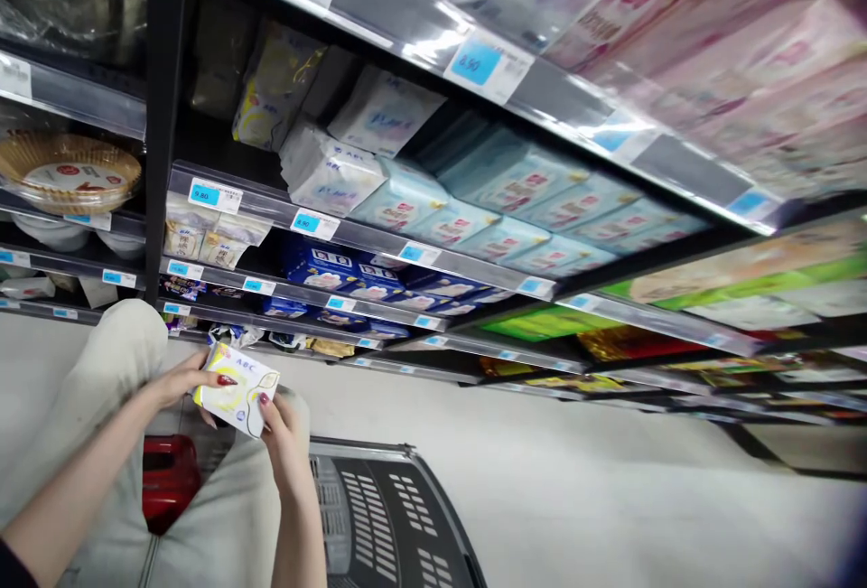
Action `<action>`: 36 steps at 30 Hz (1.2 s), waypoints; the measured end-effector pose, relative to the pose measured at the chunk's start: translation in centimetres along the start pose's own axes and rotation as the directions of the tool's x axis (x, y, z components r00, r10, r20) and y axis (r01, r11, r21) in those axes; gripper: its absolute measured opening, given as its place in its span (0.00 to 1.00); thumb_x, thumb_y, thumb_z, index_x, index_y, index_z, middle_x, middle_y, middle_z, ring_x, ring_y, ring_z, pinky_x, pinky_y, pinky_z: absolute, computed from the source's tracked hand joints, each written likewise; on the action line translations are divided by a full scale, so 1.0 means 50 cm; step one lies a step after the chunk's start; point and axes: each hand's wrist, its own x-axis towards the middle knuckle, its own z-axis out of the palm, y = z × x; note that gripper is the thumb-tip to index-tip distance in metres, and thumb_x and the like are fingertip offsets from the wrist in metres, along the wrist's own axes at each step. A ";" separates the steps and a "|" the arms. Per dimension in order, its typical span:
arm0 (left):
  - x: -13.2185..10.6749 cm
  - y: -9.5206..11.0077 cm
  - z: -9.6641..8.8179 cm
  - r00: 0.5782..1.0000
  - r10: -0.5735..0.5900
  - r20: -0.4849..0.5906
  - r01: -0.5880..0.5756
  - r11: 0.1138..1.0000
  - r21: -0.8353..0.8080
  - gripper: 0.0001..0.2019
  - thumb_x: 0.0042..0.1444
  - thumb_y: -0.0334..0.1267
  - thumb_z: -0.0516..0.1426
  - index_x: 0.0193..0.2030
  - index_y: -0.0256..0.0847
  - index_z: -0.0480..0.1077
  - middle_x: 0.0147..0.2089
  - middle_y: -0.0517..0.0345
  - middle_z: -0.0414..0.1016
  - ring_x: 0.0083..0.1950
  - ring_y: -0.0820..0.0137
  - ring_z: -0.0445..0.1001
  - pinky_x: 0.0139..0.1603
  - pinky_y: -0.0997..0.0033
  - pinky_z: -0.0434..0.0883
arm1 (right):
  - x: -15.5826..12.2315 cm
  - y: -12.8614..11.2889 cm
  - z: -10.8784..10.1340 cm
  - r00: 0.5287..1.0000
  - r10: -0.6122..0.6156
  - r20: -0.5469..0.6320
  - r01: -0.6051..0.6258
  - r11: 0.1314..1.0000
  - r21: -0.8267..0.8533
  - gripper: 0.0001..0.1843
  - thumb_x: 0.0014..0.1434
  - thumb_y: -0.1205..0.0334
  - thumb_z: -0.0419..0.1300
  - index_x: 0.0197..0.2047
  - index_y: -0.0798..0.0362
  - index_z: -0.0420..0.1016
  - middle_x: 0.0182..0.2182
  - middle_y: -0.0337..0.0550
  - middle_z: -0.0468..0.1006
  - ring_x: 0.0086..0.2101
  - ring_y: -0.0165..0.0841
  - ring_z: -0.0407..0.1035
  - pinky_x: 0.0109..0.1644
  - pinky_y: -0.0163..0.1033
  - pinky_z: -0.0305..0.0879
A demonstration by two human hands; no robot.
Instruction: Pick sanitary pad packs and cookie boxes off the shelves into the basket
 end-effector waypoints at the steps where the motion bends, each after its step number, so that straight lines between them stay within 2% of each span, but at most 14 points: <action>1: 0.001 -0.001 -0.001 1.000 0.001 0.009 -0.001 1.000 -0.005 0.37 0.43 0.48 0.75 0.59 0.43 0.69 0.38 0.56 0.80 0.33 0.62 0.80 0.24 0.67 0.80 | 0.001 0.003 0.000 1.000 -0.006 -0.003 0.006 1.000 0.000 0.34 0.49 0.29 0.75 0.45 0.51 0.84 0.44 0.52 0.88 0.41 0.48 0.83 0.39 0.43 0.79; 5: 0.005 -0.002 -0.001 1.000 -0.027 0.014 0.027 1.000 -0.003 0.37 0.41 0.48 0.75 0.57 0.42 0.69 0.38 0.55 0.80 0.33 0.61 0.80 0.23 0.66 0.79 | 0.005 0.026 -0.008 1.000 -0.016 -0.012 0.016 1.000 0.016 0.35 0.53 0.28 0.73 0.46 0.51 0.85 0.44 0.53 0.89 0.41 0.49 0.83 0.38 0.44 0.80; 8: 0.004 0.000 -0.002 0.999 -0.036 -0.003 0.036 0.999 0.028 0.35 0.40 0.47 0.74 0.55 0.40 0.72 0.40 0.53 0.82 0.37 0.58 0.82 0.28 0.65 0.80 | 0.003 0.039 -0.013 0.999 -0.032 0.006 0.032 0.998 0.051 0.35 0.53 0.30 0.75 0.50 0.51 0.85 0.47 0.54 0.89 0.45 0.52 0.84 0.44 0.48 0.82; 11: 0.005 0.000 -0.010 0.998 0.039 0.043 -0.041 0.998 0.050 0.38 0.37 0.43 0.76 0.59 0.39 0.75 0.51 0.49 0.85 0.53 0.50 0.83 0.50 0.57 0.82 | -0.007 0.036 -0.018 0.991 -0.126 0.033 0.124 0.990 0.060 0.36 0.49 0.38 0.81 0.55 0.49 0.83 0.52 0.53 0.88 0.51 0.53 0.83 0.52 0.51 0.82; 13: 0.008 -0.005 -0.020 0.988 0.109 0.110 -0.116 0.992 0.058 0.46 0.34 0.41 0.79 0.64 0.41 0.74 0.62 0.47 0.83 0.66 0.45 0.78 0.66 0.50 0.75 | -0.018 0.025 -0.022 0.977 -0.206 0.063 0.204 0.978 0.038 0.40 0.45 0.43 0.84 0.58 0.47 0.81 0.56 0.54 0.86 0.54 0.55 0.82 0.55 0.52 0.82; 15: 0.015 -0.012 -0.031 0.961 0.182 0.210 -0.203 0.976 0.083 0.54 0.32 0.42 0.81 0.70 0.43 0.72 0.70 0.45 0.78 0.74 0.41 0.71 0.75 0.44 0.66 | -0.027 0.014 -0.027 0.954 -0.288 0.087 0.290 0.957 -0.004 0.43 0.45 0.46 0.85 0.61 0.45 0.78 0.60 0.54 0.84 0.59 0.56 0.79 0.59 0.54 0.81; 17: 0.025 -0.020 -0.041 0.911 0.280 0.303 -0.330 0.936 0.125 0.58 0.31 0.43 0.83 0.73 0.45 0.70 0.75 0.40 0.73 0.79 0.39 0.64 0.80 0.41 0.58 | -0.032 0.006 -0.034 0.925 -0.370 0.087 0.376 0.925 -0.056 0.44 0.46 0.46 0.85 0.64 0.43 0.77 0.64 0.54 0.81 0.64 0.55 0.75 0.64 0.56 0.78; 20: 0.039 -0.029 -0.051 0.830 0.415 0.372 -0.500 0.849 0.170 0.59 0.31 0.45 0.84 0.74 0.46 0.70 0.79 0.36 0.66 0.84 0.38 0.55 0.83 0.40 0.51 | -0.030 0.004 -0.043 0.884 -0.459 0.092 0.467 0.876 -0.121 0.44 0.47 0.44 0.84 0.64 0.40 0.77 0.69 0.53 0.76 0.70 0.55 0.69 0.68 0.56 0.75; 22: 0.044 -0.031 -0.054 0.807 0.448 0.385 -0.543 0.820 0.182 0.57 0.33 0.47 0.84 0.73 0.47 0.71 0.78 0.35 0.68 0.84 0.39 0.56 0.83 0.41 0.52 | -0.026 0.008 -0.046 0.870 -0.480 0.110 0.492 0.860 -0.136 0.43 0.48 0.43 0.84 0.64 0.40 0.77 0.71 0.53 0.73 0.71 0.55 0.67 0.68 0.56 0.74; 28: 0.042 -0.028 -0.050 0.782 0.488 0.387 -0.591 0.779 0.211 0.47 0.40 0.49 0.82 0.68 0.45 0.75 0.75 0.35 0.71 0.80 0.40 0.64 0.80 0.42 0.58 | -0.026 0.016 -0.042 0.875 -0.470 0.120 0.481 0.872 -0.095 0.43 0.50 0.38 0.82 0.65 0.38 0.77 0.73 0.52 0.72 0.72 0.55 0.66 0.70 0.56 0.72; 36: 0.038 -0.022 -0.045 0.748 0.527 0.404 -0.636 0.743 0.209 0.41 0.45 0.46 0.80 0.67 0.46 0.75 0.73 0.37 0.75 0.77 0.43 0.69 0.77 0.44 0.63 | -0.032 0.016 -0.043 0.881 -0.459 0.116 0.470 0.878 -0.094 0.42 0.51 0.40 0.82 0.66 0.36 0.76 0.73 0.50 0.72 0.72 0.53 0.66 0.72 0.56 0.70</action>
